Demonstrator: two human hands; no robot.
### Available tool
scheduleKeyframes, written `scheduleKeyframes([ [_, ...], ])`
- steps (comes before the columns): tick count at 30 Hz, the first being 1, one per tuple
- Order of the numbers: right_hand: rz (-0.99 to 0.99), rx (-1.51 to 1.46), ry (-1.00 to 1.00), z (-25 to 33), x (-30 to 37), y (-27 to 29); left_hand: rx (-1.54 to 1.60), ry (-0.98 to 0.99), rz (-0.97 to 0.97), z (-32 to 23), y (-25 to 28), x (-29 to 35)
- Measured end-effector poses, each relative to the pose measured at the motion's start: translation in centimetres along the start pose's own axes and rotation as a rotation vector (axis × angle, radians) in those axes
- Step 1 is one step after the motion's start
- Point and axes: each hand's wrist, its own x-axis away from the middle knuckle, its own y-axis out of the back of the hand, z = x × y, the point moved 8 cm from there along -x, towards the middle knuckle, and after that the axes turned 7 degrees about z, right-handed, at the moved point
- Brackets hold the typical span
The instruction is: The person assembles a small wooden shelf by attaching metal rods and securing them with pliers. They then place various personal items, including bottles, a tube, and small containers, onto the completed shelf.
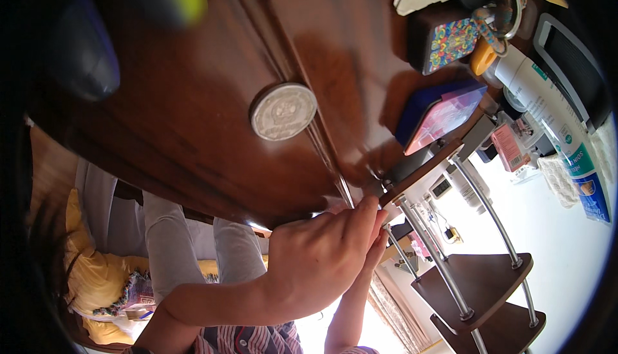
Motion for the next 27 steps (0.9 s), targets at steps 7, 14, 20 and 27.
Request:
scheduleKeyframes([
  [7,0.021,-0.028,-0.012,-0.4,-0.3,1.5,-0.022,-0.007,-0.024,-0.1,-0.1,0.0],
  [14,-0.009,-0.047,-0.037,-1.0,-0.3,2.0,-0.014,0.042,-0.039,0.0,0.0,-0.2],
  [20,-0.112,-0.026,-0.044,-0.8,0.1,0.6,-0.021,0.065,-0.035,-0.1,-0.1,-0.2],
  [27,-0.027,-0.018,-0.022,-0.7,-0.2,-1.0,-0.006,0.059,0.003,-0.1,-0.2,-0.1],
])
